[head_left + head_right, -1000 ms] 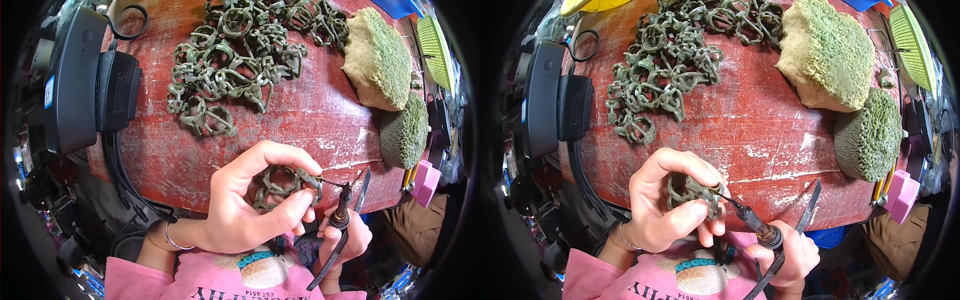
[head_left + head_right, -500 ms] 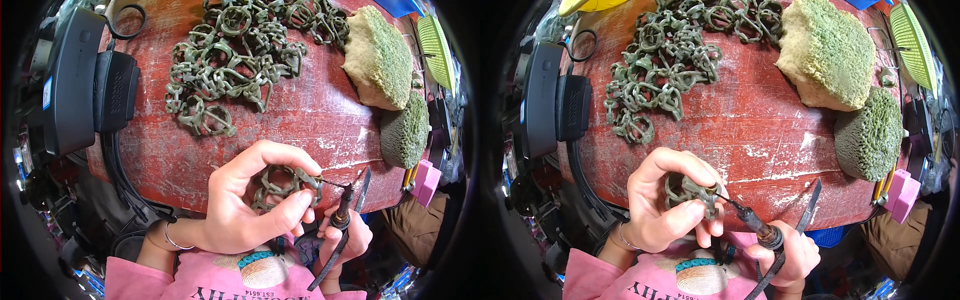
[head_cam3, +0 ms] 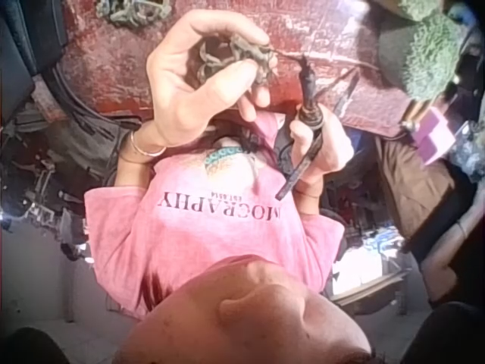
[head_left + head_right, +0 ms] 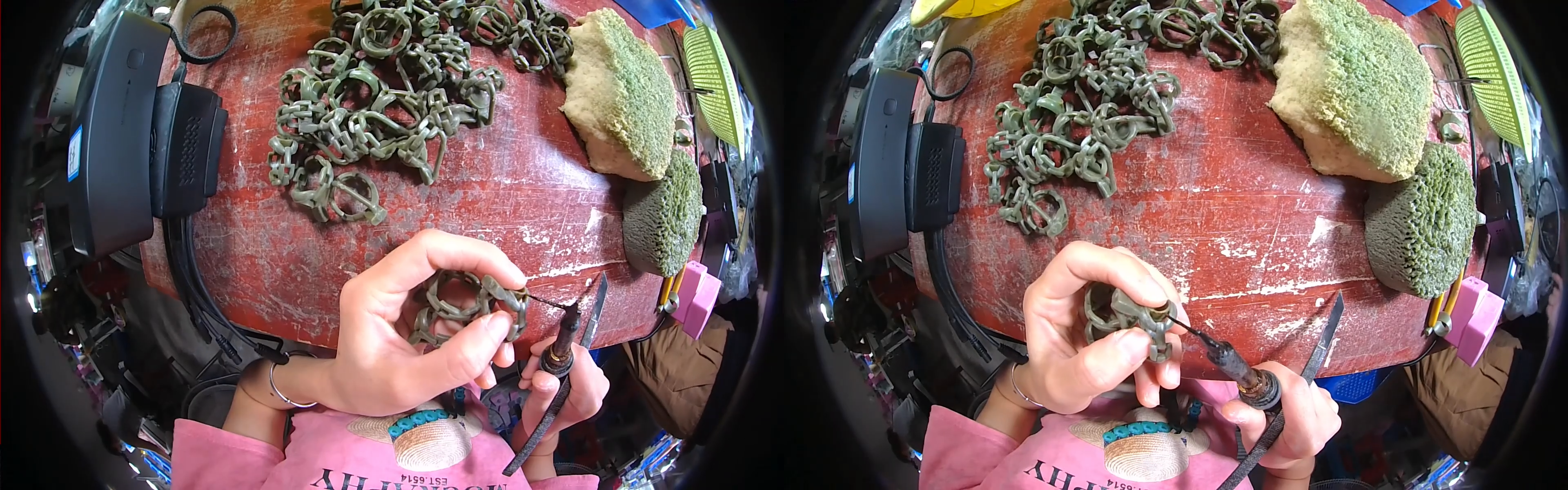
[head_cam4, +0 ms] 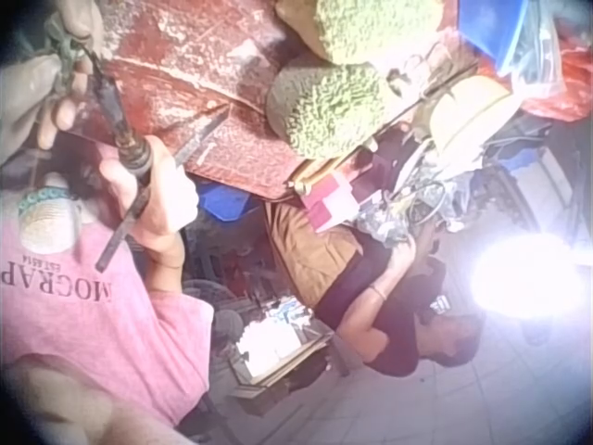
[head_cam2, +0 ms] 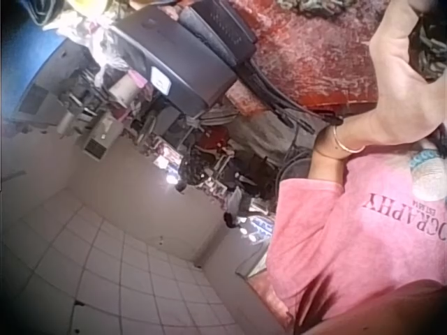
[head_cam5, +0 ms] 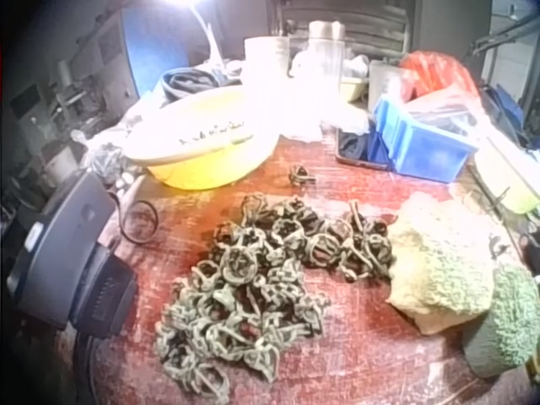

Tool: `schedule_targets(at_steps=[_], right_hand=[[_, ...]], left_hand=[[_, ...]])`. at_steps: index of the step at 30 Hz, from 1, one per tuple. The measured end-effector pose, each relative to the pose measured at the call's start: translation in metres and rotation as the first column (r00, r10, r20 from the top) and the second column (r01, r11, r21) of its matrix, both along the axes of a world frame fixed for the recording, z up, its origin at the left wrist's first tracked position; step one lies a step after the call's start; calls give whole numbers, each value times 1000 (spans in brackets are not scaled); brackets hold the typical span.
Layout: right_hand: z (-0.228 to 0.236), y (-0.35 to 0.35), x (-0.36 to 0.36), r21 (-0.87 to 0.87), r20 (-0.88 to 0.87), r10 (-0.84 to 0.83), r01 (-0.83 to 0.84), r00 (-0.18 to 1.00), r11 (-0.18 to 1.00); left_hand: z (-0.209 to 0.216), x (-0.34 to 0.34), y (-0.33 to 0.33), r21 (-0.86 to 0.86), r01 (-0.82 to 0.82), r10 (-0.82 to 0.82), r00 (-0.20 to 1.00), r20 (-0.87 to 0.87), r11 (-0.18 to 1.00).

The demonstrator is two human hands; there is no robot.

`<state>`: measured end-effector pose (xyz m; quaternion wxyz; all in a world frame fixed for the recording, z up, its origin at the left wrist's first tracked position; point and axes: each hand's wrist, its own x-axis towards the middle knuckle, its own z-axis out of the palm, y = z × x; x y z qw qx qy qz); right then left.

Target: The recorder uses a heated wax pen to attach or refine small green wax jewelry molds in a workshop setting.

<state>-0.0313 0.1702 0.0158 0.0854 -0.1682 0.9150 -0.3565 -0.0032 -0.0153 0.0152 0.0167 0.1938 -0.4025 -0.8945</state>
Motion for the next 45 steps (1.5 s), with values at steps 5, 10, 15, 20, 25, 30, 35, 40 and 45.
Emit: schedule_targets(at_steps=[5, 10, 15, 20, 25, 30, 35, 40, 45], right_hand=[[-4, 4, 0, -92, 25, -10, 12, 1000, 996], [-8, 6, -1, -146, 12, -4, 5, 1000, 989], [-6, 8, 1, -175, 50, -17, 26, 999, 984], [-7, 10, 0, -166, 33, 8, -2, 999, 986], [-7, 13, 1, -138, 19, 17, -15, 1000, 990], [-9, 14, 2, -159, 16, 11, -8, 1000, 987], [-9, 13, 0, -184, 22, 25, -20, 999, 983], [-10, 13, 0, -199, 20, 23, -19, 1000, 980], [-8, 14, 2, -171, 4, 23, -23, 1000, 985]], left_hand=[[1, 0, 0, -6, 1, -1, 1000, 10, 1000], [-8, 2, -2, -216, 57, -79, 992, -94, 975], [0, 5, 2, -329, 35, -51, 998, -42, 944], [-5, 6, 3, -451, 12, -61, 994, -95, 892], [-6, 5, 1, -520, 23, -102, 987, -124, 854], [-9, 6, 1, -530, -3, -105, 980, -172, 848], [-14, 6, 0, -556, -43, -120, 960, -252, 830], [-15, 6, -2, -585, -57, -130, 953, -273, 809], [-14, 7, -2, -594, -49, -137, 955, -264, 803]])
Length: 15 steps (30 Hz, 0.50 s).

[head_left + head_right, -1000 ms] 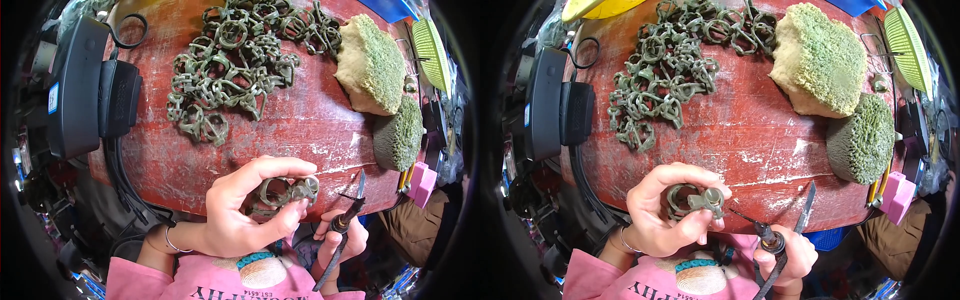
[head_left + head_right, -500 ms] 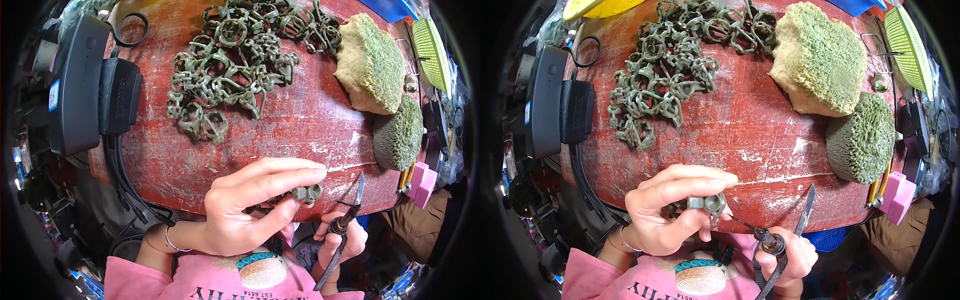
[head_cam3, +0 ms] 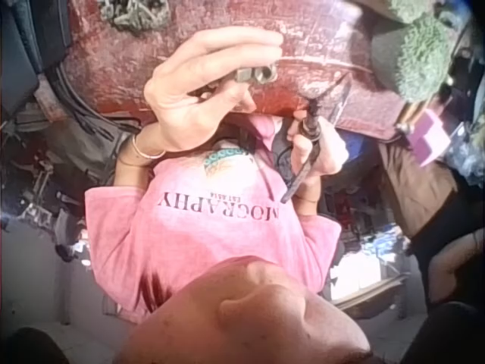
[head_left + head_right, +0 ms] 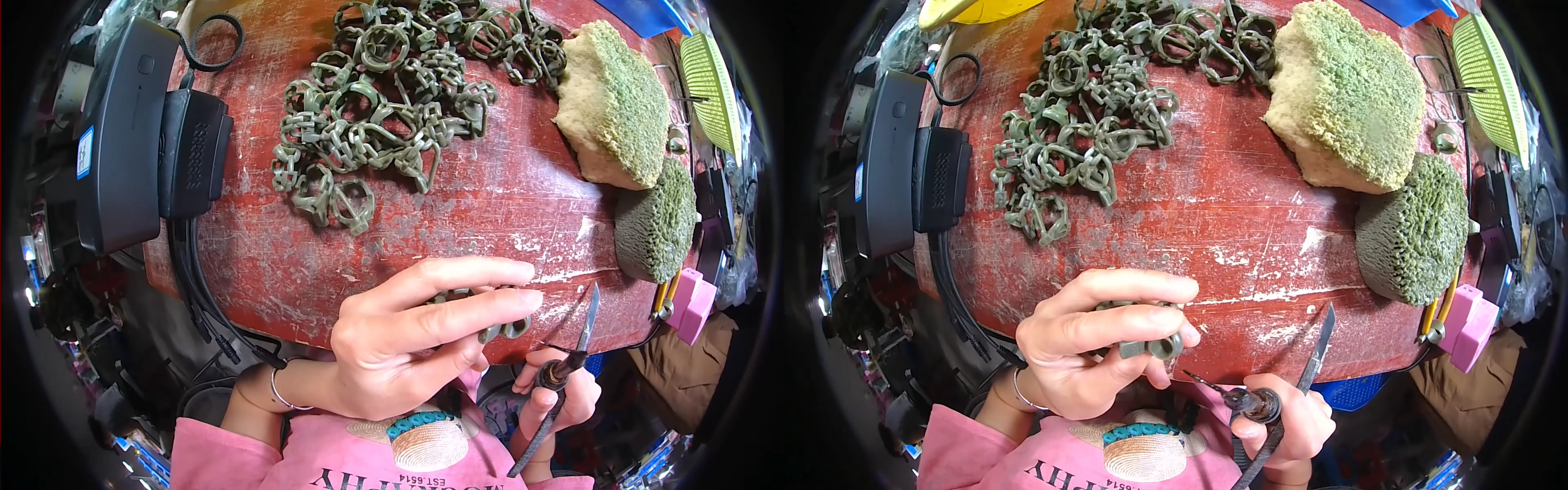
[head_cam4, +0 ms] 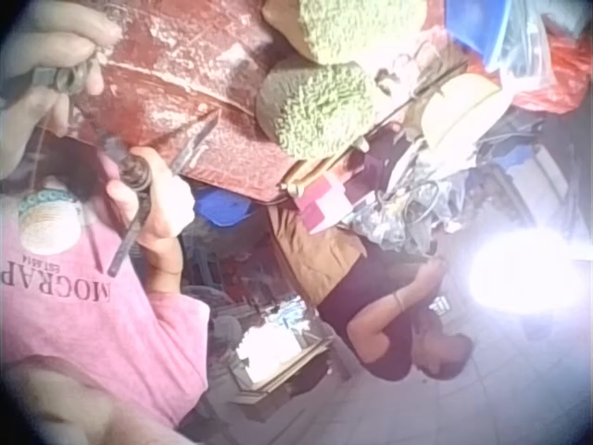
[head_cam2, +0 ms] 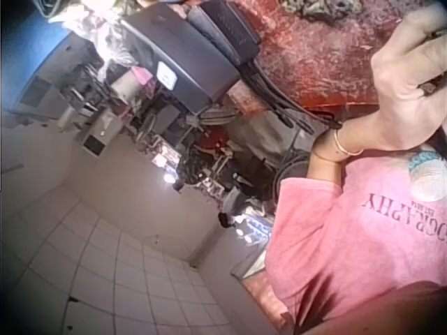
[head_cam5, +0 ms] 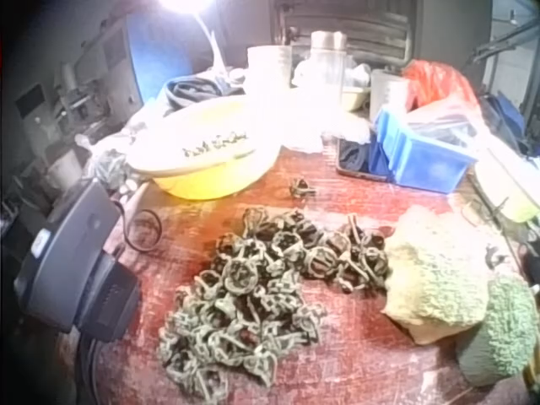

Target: The recorder uses a heated wax pen to attach or refine small green wax jewelry molds in a workshop setting.

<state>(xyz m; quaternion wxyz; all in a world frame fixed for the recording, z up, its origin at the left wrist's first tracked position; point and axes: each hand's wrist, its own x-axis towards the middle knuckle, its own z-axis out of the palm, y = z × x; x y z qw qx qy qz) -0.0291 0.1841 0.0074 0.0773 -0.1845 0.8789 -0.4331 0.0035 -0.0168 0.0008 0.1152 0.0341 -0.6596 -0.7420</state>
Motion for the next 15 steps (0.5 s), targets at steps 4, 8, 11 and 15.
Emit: schedule_targets(at_steps=[4, 8, 11, 15], right_hand=[[0, 3, 1, 54, -21, 56, -54, 998, 997], [-1, 3, 2, 46, -28, 58, -56, 998, 997], [0, 4, 1, 52, -36, 79, -77, 996, 996], [-2, 6, 1, 83, -72, 99, -93, 992, 992]], left_hand=[[1, 1, -1, 16, -3, 2, 1000, 23, 1000], [0, 0, 0, -11, -4, 4, 1000, 22, 1000], [1, 1, 0, -66, -30, 31, 999, 20, 997], [-1, -1, -2, -135, -48, 45, 999, -24, 990]])
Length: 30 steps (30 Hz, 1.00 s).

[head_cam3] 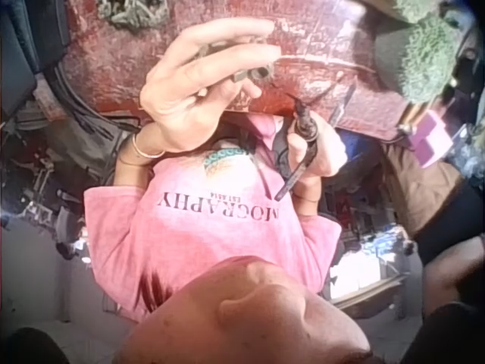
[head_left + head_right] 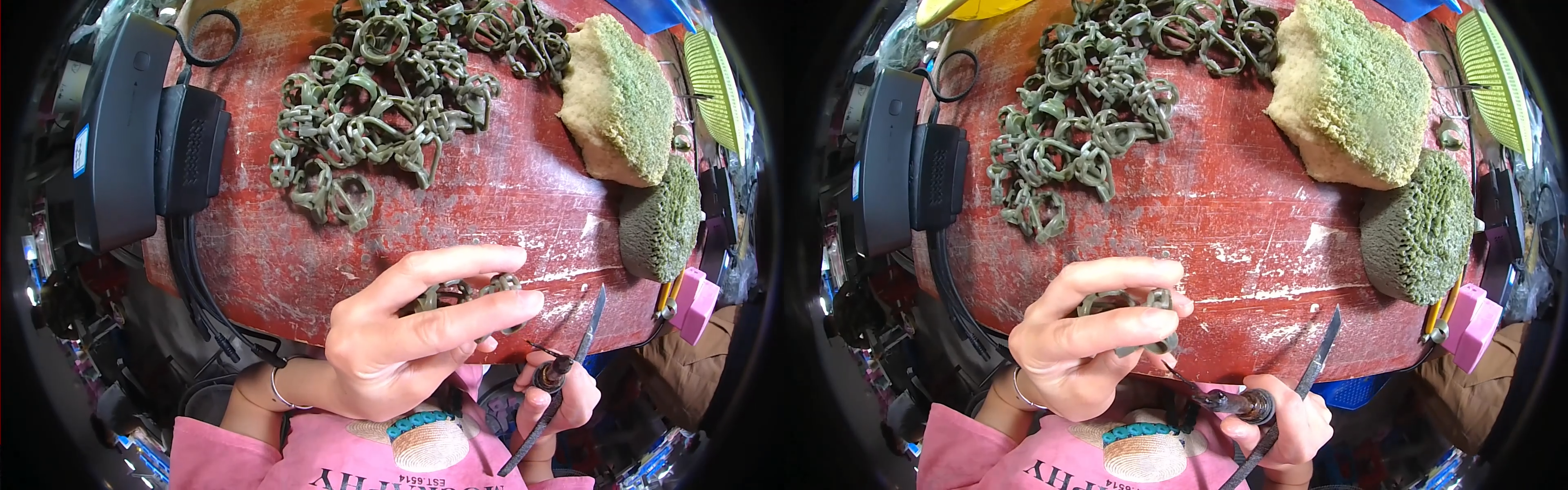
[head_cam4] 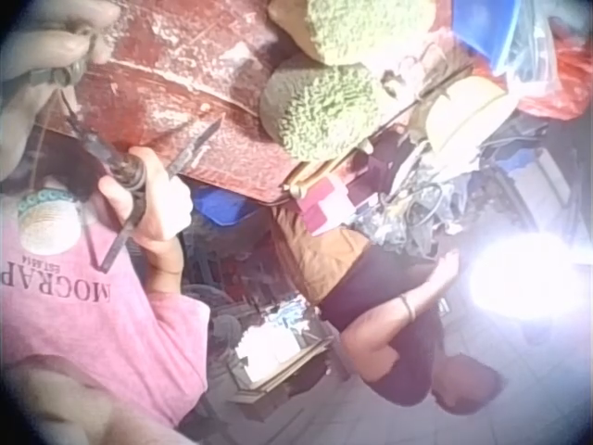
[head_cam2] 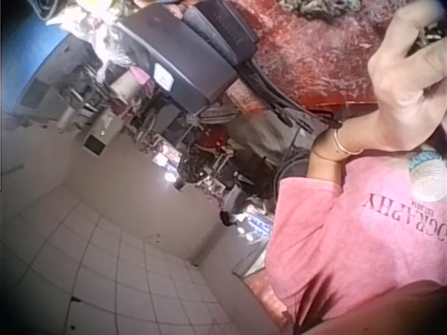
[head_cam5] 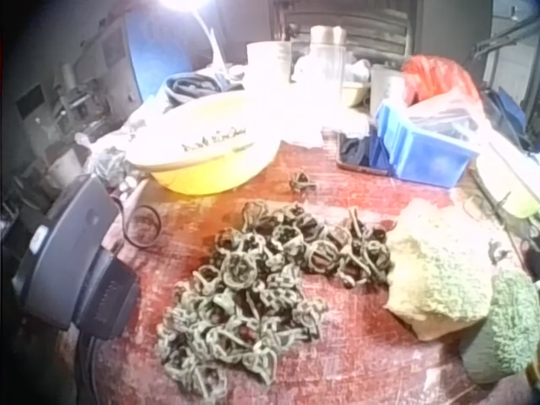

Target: The recorder uses a heated wax pen to attach or refine small green wax jewelry molds in a workshop setting.

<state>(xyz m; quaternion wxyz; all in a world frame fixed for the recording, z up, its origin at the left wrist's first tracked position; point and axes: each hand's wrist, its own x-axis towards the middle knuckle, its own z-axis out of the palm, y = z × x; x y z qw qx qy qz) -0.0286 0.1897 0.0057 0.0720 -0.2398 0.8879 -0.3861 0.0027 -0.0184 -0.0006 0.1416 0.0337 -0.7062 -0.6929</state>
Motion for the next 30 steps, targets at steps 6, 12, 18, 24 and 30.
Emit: schedule_targets(at_steps=[6, 12, 18, 24, 30], right_hand=[[1, 0, -1, -6, 24, 3, -3, 1000, 1000], [1, 0, -1, -9, 39, 8, -8, 999, 1000], [1, -2, -2, -18, 42, -4, 5, 999, 1000], [7, -2, -5, -36, 114, -16, 20, 993, 999], [8, -16, 0, -362, 345, -40, 172, 938, 916]], left_hand=[[1, -1, -1, -47, -2, 0, 999, -39, 999], [2, 0, -1, -57, -2, 1, 1000, -15, 998], [1, 0, -1, -28, 6, -7, 1000, -10, 1000], [4, 0, 2, 14, -4, 3, 999, 40, 1000], [6, -4, 7, -70, -28, 26, 999, -29, 997]])
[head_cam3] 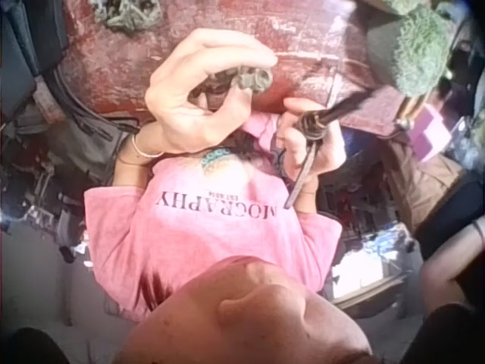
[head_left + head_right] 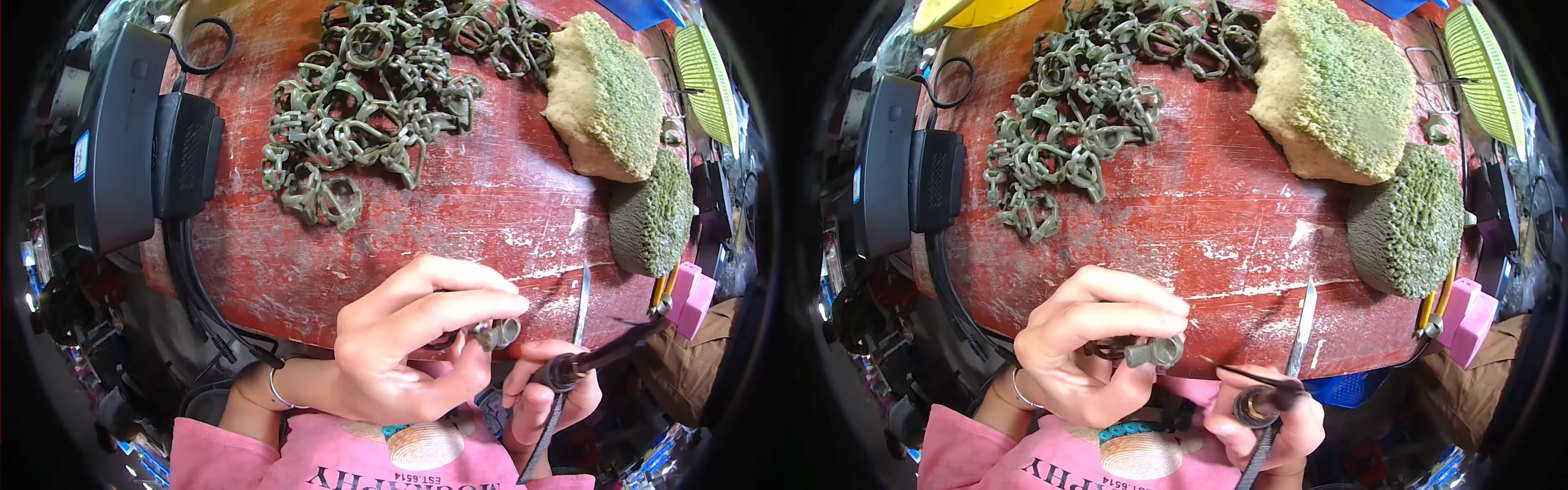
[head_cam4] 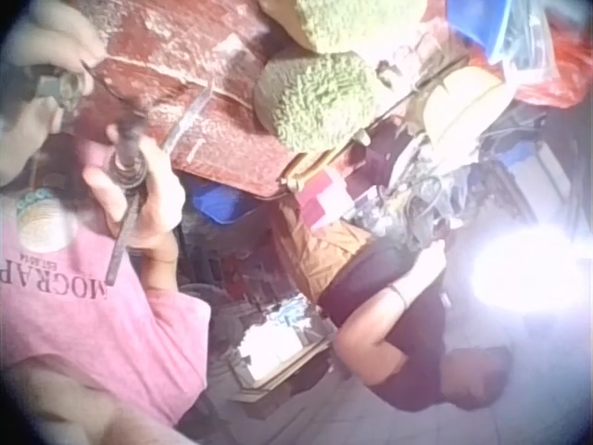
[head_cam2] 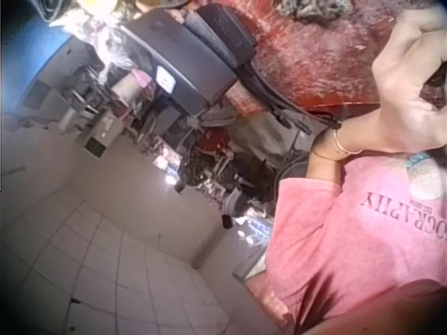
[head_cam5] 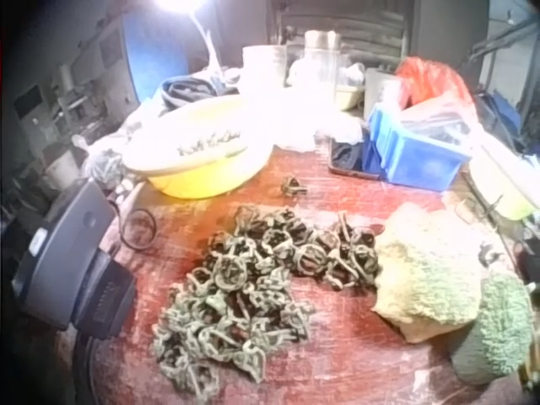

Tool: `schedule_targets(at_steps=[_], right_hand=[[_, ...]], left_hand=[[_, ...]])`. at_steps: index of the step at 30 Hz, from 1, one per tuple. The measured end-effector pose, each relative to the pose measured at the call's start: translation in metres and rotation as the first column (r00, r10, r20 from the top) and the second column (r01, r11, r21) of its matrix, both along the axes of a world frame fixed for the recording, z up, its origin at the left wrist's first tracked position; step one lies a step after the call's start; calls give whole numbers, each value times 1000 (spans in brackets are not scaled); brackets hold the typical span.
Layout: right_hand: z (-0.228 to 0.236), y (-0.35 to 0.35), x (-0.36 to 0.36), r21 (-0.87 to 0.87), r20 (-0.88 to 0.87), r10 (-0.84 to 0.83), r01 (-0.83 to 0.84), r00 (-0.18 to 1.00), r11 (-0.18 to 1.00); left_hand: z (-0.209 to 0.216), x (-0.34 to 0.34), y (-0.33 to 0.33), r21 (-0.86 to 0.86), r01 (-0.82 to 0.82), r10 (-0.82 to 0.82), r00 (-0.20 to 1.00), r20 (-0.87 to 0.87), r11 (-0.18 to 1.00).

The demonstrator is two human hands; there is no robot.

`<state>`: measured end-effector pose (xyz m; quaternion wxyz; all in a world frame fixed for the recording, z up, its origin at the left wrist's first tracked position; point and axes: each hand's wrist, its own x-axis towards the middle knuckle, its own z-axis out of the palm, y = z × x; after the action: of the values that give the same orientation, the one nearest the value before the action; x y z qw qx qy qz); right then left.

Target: The recorder uses a heated wax pen to attach or refine small green wax jewelry molds in a workshop setting.

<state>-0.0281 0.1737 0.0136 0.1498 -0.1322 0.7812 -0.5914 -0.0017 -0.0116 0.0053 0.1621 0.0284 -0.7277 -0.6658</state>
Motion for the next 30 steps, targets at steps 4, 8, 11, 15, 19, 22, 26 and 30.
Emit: schedule_targets(at_steps=[4, 8, 11, 15, 19, 22, 26, 30], right_hand=[[11, -27, -8, -402, 206, 13, 73, 979, 913], [21, -34, -12, -441, 189, 82, 10, 979, 897], [25, -36, -7, -355, 262, -15, 111, 965, 928], [28, -32, -5, -305, 255, -31, 111, 966, 946], [25, -30, -4, -286, 307, -43, 135, 951, 948], [24, -29, -3, -307, 287, -32, 123, 957, 944], [22, -32, -4, -356, 270, -41, 139, 962, 924], [19, -30, -5, -357, 222, -18, 99, 975, 929]], left_hand=[[8, 4, 4, -12, -11, 11, 999, 49, 1000], [11, 6, 6, -22, -11, 11, 1000, 22, 1000], [8, 6, 7, -17, -10, 9, 999, -43, 1000], [9, 6, 8, -6, -3, 3, 997, -80, 1000], [9, 7, 9, 38, 3, -1, 999, -47, 999], [12, 7, 7, 92, 37, -36, 999, -10, 995], [15, 7, 4, 184, 104, -118, 991, 66, 977], [16, 7, 6, 287, 110, -149, 982, 117, 952]])
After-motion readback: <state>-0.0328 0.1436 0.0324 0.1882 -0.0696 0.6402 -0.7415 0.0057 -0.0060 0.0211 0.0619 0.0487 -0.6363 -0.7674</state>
